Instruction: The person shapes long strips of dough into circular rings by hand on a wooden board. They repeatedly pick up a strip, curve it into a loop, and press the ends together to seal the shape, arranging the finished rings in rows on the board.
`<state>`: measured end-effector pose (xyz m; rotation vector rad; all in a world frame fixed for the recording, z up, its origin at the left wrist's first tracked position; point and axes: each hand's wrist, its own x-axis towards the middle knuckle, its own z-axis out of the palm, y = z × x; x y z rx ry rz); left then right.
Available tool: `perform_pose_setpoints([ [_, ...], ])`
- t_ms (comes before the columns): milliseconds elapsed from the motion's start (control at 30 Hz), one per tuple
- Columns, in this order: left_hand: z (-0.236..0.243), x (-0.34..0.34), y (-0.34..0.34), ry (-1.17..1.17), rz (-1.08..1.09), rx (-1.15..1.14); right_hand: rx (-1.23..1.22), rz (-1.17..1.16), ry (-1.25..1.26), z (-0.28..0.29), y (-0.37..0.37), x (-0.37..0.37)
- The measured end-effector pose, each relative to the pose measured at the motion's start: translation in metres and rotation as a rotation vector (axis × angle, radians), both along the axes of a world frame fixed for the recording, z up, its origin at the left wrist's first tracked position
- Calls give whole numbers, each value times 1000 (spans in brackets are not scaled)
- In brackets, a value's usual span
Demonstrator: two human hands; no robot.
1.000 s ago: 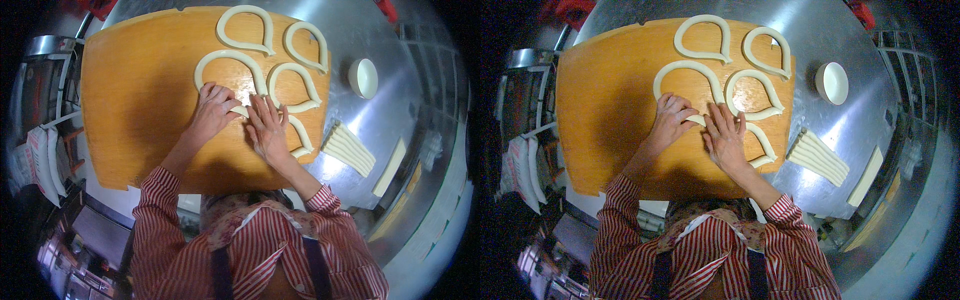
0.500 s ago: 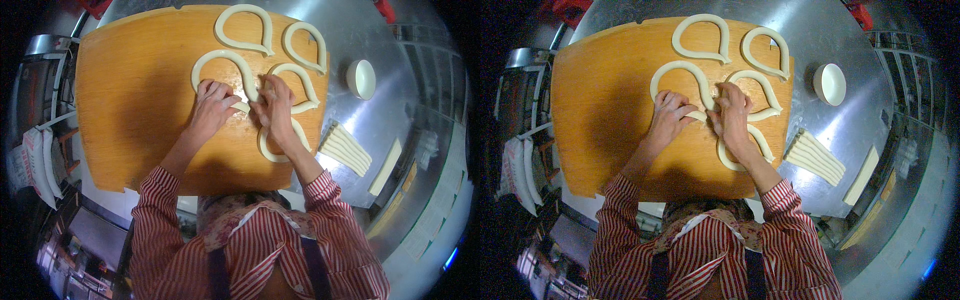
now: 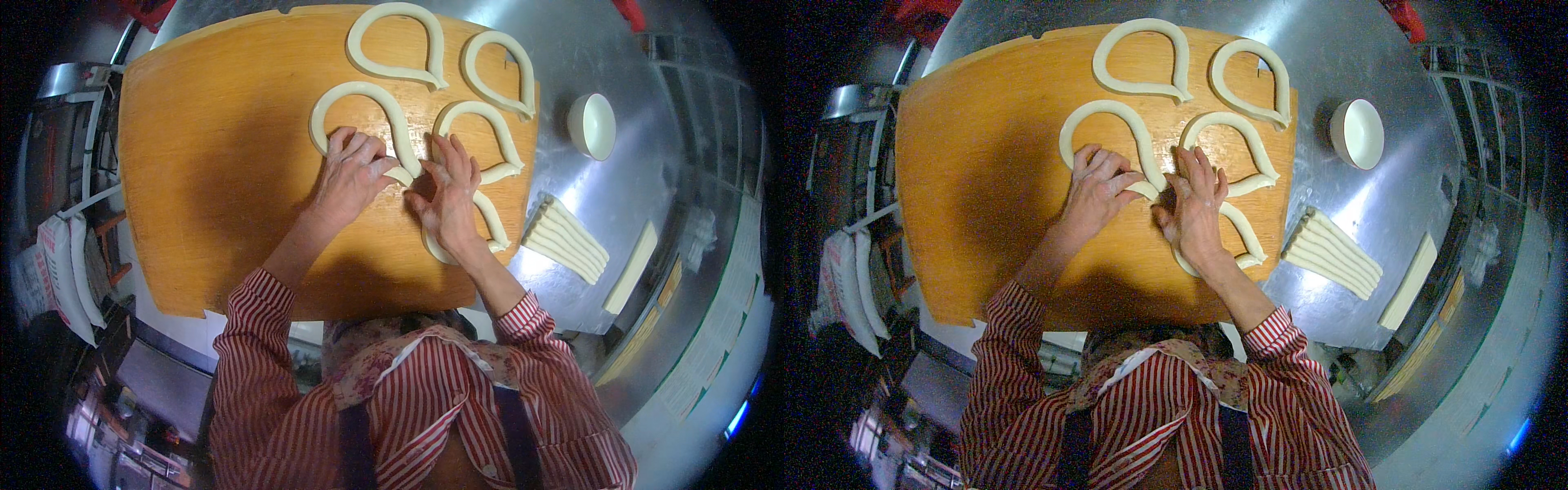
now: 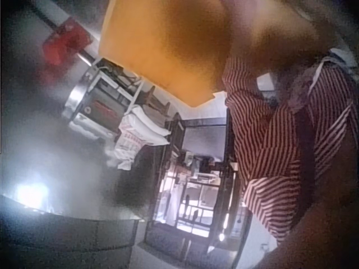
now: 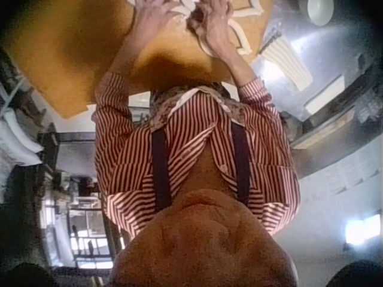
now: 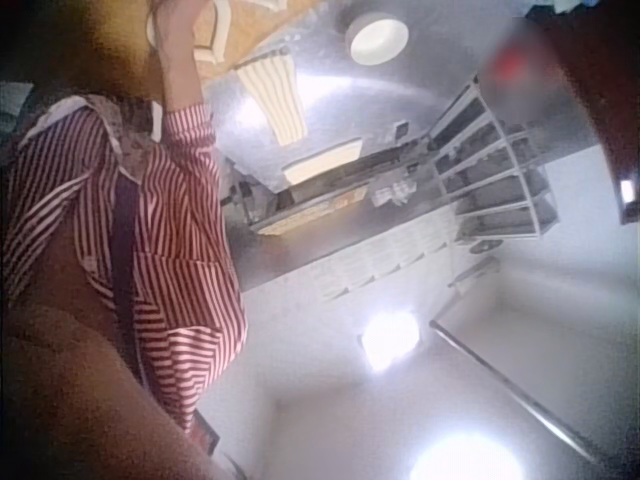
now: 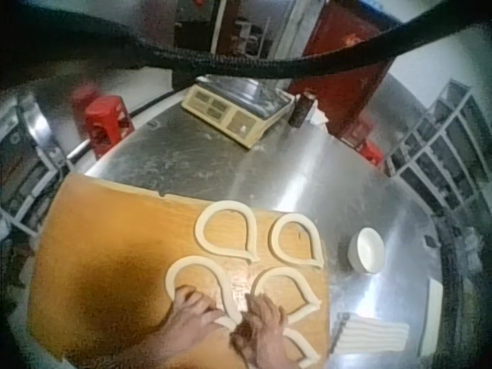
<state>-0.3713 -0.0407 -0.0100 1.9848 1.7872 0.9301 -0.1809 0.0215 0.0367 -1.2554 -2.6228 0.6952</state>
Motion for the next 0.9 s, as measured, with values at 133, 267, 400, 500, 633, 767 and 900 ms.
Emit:
perform_pose_setpoints([
  [133, 0, 3, 0, 7, 21, 15, 66, -30, 3, -6, -3, -7],
  [267, 0, 2, -3, 21, 20, 12, 130, -28, -13, -9, -2, -11],
  [400, 5, 3, -7, 53, 61, 9, 130, -51, -22, -8, -4, -15],
  [500, -1, 4, -16, 49, 23, 51, 123, -68, -26, -7, -4, -18],
  [633, -5, 2, -13, 43, -14, 90, 132, -70, -18, -8, -4, -18],
  [767, -6, 3, -11, 51, -14, 114, 136, -68, 26, -10, -4, -18],
  [900, -7, 4, -11, 94, -32, 112, 129, -71, 85, -14, -4, -21],
])
